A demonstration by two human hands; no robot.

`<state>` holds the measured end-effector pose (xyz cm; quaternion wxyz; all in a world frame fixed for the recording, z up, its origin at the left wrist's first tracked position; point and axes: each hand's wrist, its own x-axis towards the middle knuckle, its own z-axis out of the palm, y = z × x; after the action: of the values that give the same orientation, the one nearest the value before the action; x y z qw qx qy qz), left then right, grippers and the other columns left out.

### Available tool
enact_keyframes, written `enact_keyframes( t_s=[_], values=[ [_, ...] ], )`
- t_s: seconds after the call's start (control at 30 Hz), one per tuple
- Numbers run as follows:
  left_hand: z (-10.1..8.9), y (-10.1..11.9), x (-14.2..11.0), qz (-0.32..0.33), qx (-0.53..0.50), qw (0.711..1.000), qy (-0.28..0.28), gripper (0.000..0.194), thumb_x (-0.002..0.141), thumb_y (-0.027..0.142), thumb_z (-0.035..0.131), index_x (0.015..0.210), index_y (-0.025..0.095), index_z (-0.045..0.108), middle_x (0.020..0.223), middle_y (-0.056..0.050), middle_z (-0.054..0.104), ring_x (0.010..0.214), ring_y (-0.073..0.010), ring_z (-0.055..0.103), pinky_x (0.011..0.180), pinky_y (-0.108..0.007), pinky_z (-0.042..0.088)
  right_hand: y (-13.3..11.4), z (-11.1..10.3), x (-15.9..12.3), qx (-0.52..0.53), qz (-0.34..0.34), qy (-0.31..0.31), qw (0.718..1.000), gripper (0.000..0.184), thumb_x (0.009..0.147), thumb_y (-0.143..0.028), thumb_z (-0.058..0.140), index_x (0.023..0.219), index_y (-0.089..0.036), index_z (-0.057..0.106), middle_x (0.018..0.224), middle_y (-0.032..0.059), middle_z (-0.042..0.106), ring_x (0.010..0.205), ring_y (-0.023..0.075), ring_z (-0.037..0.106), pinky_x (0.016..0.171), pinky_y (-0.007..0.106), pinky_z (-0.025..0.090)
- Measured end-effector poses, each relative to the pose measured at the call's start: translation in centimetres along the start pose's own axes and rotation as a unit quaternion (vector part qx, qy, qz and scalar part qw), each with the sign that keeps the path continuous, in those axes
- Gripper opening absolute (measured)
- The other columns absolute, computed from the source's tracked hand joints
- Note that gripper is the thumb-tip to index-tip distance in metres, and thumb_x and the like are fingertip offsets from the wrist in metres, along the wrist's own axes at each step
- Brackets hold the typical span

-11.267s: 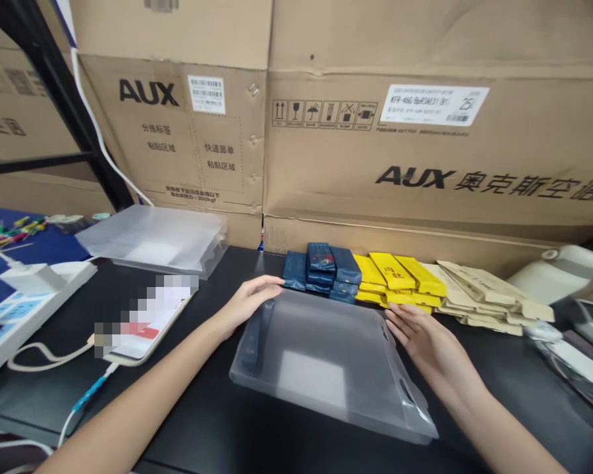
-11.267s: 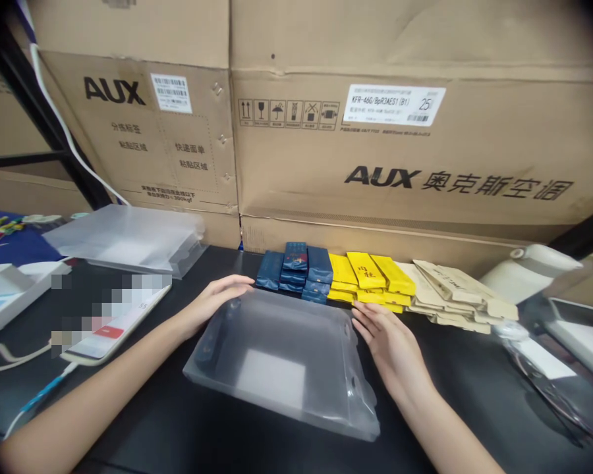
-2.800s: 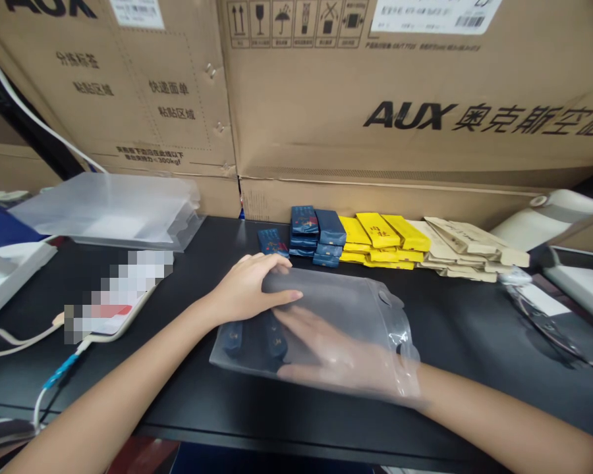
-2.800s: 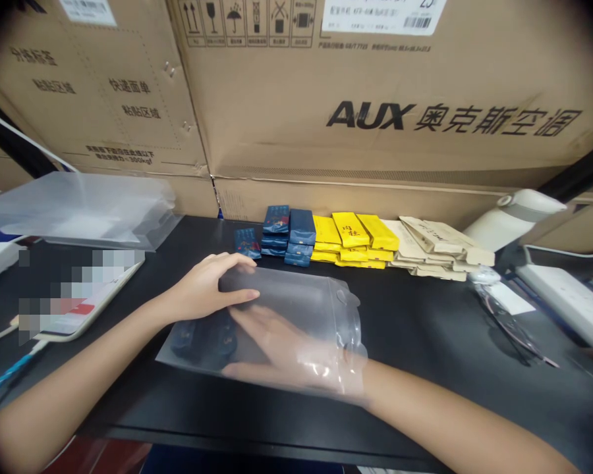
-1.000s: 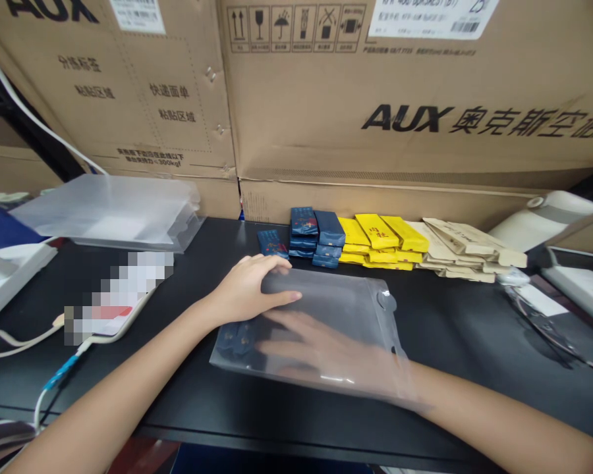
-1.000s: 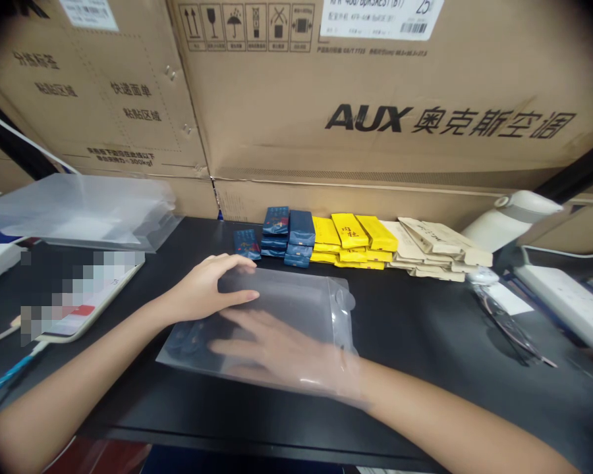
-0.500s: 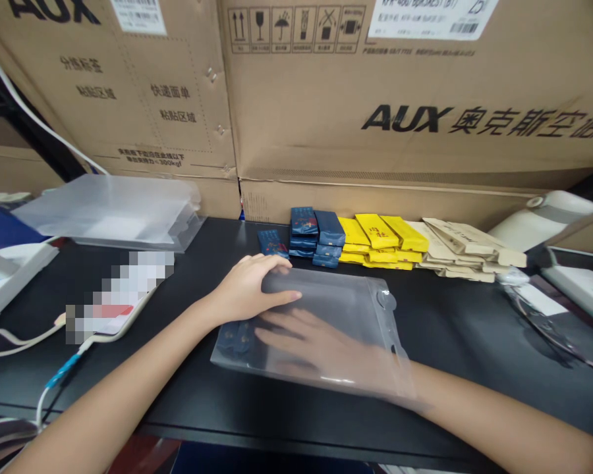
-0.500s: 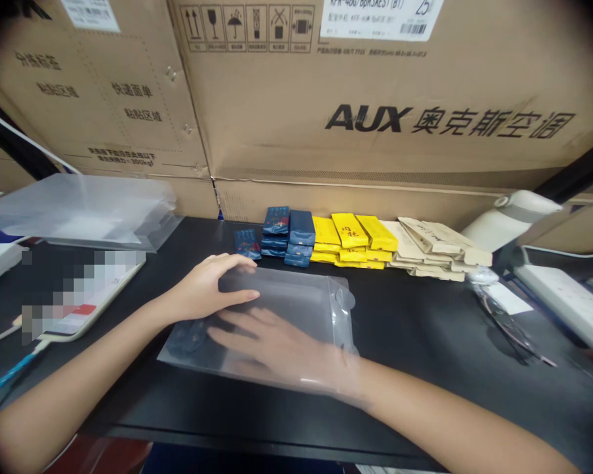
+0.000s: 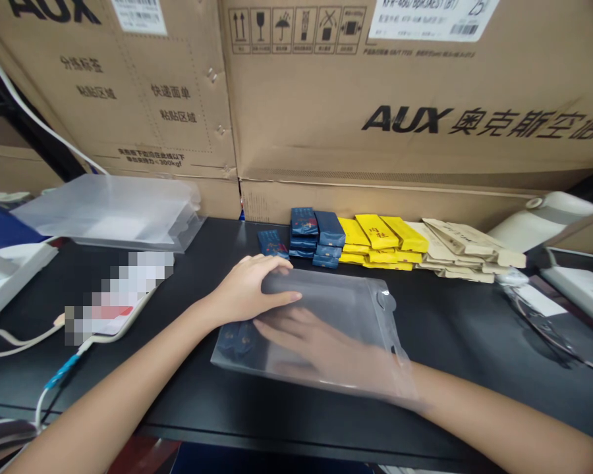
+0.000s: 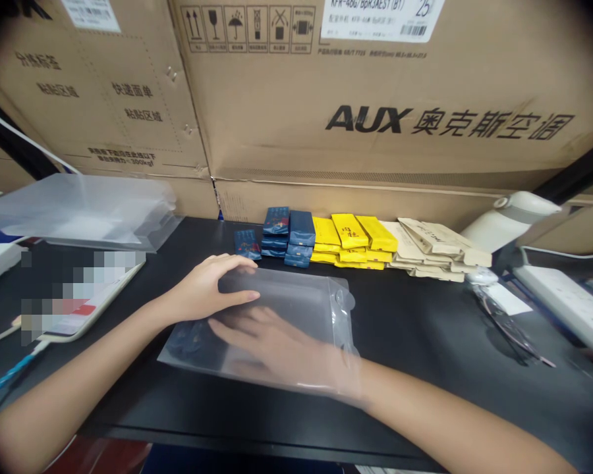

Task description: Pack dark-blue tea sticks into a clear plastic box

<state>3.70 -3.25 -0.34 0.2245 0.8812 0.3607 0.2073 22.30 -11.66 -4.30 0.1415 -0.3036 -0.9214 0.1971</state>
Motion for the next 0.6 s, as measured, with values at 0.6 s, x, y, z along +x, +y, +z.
enact_keyframes(
  t_s=[0.6],
  values=[
    [0.04,-0.01,-0.09,-0.009,-0.004,1.0,-0.005,0.047,0.078,0.06,0.059,0.112,0.027,0.058,0.111,0.0,0.066,0.104,-0.0226,0.057,0.091,-0.037,0.042,-0.13,-0.02,0.33,-0.025,0.012,0.027,0.999,0.059,0.092,-0.029,0.051,0.146,-0.018,0.03,0.151,0.0141,0.032,0.14,0.028,0.028,0.112,0.047,0.031]
  ],
)
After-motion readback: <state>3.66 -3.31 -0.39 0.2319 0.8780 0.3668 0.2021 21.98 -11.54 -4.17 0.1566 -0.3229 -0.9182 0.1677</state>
